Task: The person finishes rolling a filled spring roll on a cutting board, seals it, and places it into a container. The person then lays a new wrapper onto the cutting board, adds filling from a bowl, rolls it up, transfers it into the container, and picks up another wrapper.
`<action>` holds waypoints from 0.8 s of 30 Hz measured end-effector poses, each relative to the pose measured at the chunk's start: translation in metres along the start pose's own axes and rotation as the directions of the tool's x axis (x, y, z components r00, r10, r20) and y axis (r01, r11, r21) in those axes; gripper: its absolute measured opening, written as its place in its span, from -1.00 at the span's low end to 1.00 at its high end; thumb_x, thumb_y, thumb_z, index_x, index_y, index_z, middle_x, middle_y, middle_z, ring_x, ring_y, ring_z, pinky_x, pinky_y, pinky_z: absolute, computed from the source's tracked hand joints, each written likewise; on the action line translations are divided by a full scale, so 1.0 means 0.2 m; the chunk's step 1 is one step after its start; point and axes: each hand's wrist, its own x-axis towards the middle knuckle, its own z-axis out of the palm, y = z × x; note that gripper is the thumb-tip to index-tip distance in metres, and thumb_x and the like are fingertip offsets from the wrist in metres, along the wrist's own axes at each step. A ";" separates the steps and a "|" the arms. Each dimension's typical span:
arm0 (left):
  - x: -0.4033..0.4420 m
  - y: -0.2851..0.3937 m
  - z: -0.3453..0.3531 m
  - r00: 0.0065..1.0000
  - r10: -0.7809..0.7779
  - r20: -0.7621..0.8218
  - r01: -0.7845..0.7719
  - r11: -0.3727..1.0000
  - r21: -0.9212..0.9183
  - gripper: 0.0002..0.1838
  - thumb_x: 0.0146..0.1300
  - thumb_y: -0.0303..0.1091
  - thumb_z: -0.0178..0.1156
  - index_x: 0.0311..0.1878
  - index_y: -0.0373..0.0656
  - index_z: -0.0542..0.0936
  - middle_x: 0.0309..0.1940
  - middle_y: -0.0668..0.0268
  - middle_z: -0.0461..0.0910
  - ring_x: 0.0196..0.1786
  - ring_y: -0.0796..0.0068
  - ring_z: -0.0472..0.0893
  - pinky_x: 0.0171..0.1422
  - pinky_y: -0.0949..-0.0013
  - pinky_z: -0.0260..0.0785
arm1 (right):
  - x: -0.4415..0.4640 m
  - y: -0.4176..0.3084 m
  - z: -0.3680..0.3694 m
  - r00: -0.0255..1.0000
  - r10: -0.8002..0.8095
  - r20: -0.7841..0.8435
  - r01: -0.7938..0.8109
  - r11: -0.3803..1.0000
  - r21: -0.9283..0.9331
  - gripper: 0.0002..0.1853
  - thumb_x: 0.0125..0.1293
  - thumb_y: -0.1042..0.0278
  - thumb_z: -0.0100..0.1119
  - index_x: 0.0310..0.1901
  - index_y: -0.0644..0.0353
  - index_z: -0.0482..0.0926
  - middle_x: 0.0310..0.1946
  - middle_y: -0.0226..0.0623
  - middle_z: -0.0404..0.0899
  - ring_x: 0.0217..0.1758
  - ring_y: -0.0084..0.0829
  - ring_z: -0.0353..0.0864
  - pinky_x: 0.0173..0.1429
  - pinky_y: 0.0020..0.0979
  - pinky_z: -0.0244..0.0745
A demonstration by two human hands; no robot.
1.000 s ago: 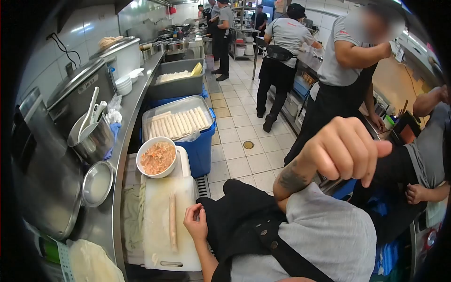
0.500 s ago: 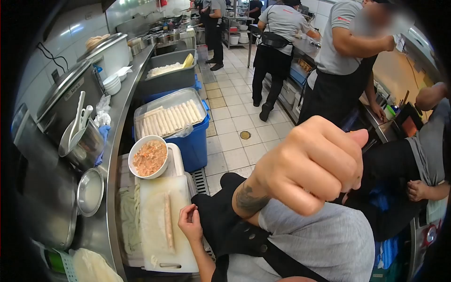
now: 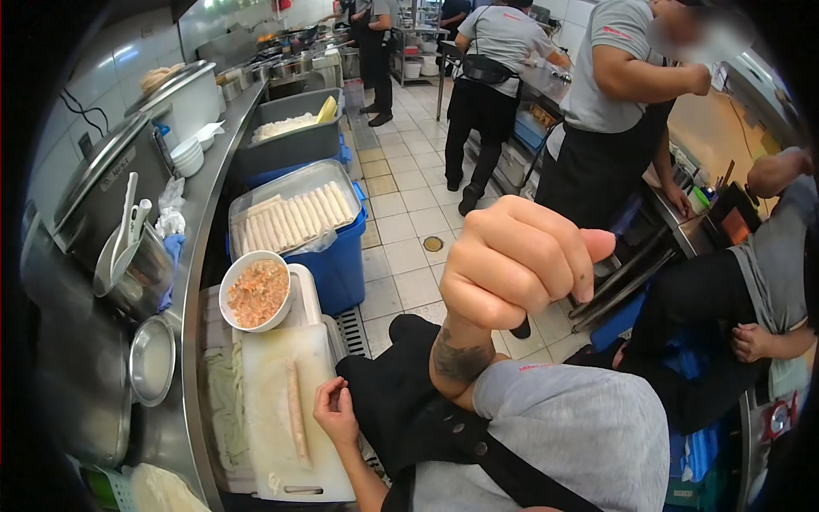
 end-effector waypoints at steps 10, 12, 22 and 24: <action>0.00 0.00 0.00 1.000 0.022 0.012 -0.022 1.000 0.022 -0.79 0.25 -0.69 0.13 -0.05 -0.40 0.59 -0.09 0.18 0.56 -0.05 0.39 0.64 0.15 0.37 0.50 | -0.05 -0.06 -0.04 1.000 0.015 -0.017 -0.014 0.999 0.031 -0.71 0.47 0.03 0.16 -0.30 0.00 0.70 -0.64 -0.51 0.42 -0.64 -0.66 0.31 -0.46 -0.55 0.21; 0.00 0.00 0.00 0.999 0.037 0.007 -0.037 0.999 0.026 -0.79 0.25 -0.69 0.13 -0.05 -0.40 0.59 -0.09 0.18 0.56 -0.05 0.38 0.64 0.15 0.37 0.51 | -0.06 -0.10 -0.03 0.993 0.042 0.114 -0.054 0.993 0.101 -0.78 0.45 0.05 0.19 -0.24 -0.04 0.70 -0.62 -0.52 0.43 -0.63 -0.66 0.32 -0.44 -0.55 0.22; 0.00 0.08 0.03 0.997 0.031 -0.077 -0.030 0.999 0.011 -0.78 0.20 -0.70 0.18 -0.07 -0.39 0.62 -0.12 0.17 0.60 -0.08 0.39 0.67 0.11 0.37 0.54 | -0.16 0.04 -0.19 0.991 0.134 -0.014 -0.134 0.990 -0.036 -0.72 0.34 0.23 0.31 -0.51 0.15 0.69 -0.63 -0.46 0.51 -0.60 -0.58 0.39 -0.47 -0.45 0.25; -0.02 0.16 0.03 0.993 0.091 -0.079 -0.070 0.968 0.240 -0.77 0.16 -0.68 0.21 -0.09 -0.36 0.63 -0.14 0.15 0.61 -0.09 0.36 0.67 0.09 0.37 0.53 | -0.26 0.14 -0.22 0.913 0.315 -0.258 -0.403 0.791 -0.460 -0.76 0.26 0.25 0.36 -0.50 0.19 0.70 -0.59 -0.43 0.57 -0.55 -0.55 0.45 -0.42 -0.43 0.30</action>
